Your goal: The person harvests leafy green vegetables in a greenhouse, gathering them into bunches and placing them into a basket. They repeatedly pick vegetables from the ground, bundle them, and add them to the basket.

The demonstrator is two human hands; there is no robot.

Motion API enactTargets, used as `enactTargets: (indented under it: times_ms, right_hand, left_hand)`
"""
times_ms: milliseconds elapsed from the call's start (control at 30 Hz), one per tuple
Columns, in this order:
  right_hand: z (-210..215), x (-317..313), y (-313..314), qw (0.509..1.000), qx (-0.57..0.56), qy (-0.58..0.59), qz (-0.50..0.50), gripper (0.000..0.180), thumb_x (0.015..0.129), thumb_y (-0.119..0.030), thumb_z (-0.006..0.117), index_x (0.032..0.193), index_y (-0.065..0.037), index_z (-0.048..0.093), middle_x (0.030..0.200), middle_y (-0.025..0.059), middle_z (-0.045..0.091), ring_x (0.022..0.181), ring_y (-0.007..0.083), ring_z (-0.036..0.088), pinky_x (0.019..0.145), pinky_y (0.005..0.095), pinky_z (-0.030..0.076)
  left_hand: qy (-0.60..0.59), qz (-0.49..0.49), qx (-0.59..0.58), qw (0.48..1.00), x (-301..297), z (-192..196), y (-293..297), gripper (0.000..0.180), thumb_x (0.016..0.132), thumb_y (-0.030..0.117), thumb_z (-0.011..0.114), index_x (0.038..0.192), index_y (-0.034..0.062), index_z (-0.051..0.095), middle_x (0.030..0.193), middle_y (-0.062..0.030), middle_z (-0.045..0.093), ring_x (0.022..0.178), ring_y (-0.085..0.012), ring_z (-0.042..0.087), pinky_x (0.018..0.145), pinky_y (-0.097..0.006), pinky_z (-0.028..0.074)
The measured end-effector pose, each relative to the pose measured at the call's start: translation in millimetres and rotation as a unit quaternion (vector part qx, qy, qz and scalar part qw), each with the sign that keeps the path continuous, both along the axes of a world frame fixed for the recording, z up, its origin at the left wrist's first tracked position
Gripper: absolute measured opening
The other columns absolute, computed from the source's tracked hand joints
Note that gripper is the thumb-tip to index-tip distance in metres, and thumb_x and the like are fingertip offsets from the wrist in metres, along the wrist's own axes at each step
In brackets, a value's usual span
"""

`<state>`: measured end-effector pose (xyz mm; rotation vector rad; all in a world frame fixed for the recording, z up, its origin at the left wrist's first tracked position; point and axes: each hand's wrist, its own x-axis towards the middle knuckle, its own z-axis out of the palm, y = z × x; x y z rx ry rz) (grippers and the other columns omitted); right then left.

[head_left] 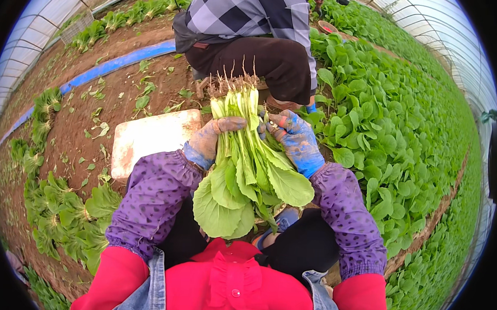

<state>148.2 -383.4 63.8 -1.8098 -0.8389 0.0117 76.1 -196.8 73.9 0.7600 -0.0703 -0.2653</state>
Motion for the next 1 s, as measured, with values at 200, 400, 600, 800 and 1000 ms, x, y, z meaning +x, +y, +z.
enactTargets:
  times_ms: [200,400,600,800,1000]
  right_hand:
    - [-23.2,0.6,7.2,0.975,0.108,0.165,0.099,0.025,0.090,-0.008,0.053,0.114,0.000,0.054,0.093,0.0001,0.057,0.087,0.0095,0.054,0.079,0.0219,0.044]
    - [-1.9,11.1,-4.9,0.980,0.073,0.183,0.024,0.018,0.089,-0.008,0.054,0.105,-0.001,0.058,0.090,0.0025,0.061,0.081,0.0087,0.054,0.074,0.0231,0.045]
    - [12.6,5.7,11.1,0.968,0.169,0.187,-0.005,0.020,0.085,-0.001,0.054,0.104,-0.004,0.059,0.088,0.0015,0.054,0.074,0.0099,0.054,0.062,0.0212,0.043]
    - [12.8,-14.1,34.6,0.970,-0.101,-0.178,-0.133,0.030,0.074,0.001,0.055,0.103,-0.004,0.051,0.095,0.0132,0.049,0.087,0.0332,0.054,0.069,0.0384,0.046]
    - [26.4,-27.8,26.1,0.997,-0.026,-0.056,-0.053,0.049,0.079,-0.002,0.059,0.126,-0.015,0.050,0.107,0.0125,0.055,0.092,0.0297,0.056,0.080,0.0327,0.046]
  left_hand:
    - [0.033,-0.012,-0.052,0.998,4.2,-11.7,6.7,0.052,0.078,0.017,0.057,0.124,-0.0011,0.038,0.103,-0.0131,0.055,0.096,-0.0288,0.056,0.087,-0.042,0.047]
    - [0.054,0.077,0.090,0.992,1.9,-3.0,5.1,0.037,0.080,0.015,0.059,0.112,-0.0015,0.053,0.096,-0.0121,0.061,0.088,-0.0239,0.060,0.082,-0.036,0.050]
    - [0.004,0.189,0.205,0.960,9.2,-5.0,-13.9,0.032,0.079,0.012,0.068,0.107,0.0023,0.058,0.093,-0.0031,0.063,0.082,-0.0116,0.060,0.072,-0.026,0.049]
    - [-0.014,0.242,0.125,0.962,15.7,-20.0,-35.6,0.035,0.080,0.015,0.069,0.111,0.0046,0.056,0.100,-0.0004,0.060,0.091,-0.0090,0.056,0.081,-0.024,0.045]
    - [0.014,0.290,0.103,0.951,19.9,-23.2,-21.9,0.032,0.080,0.011,0.068,0.109,0.0021,0.056,0.100,-0.0023,0.061,0.088,-0.0107,0.059,0.077,-0.024,0.048]
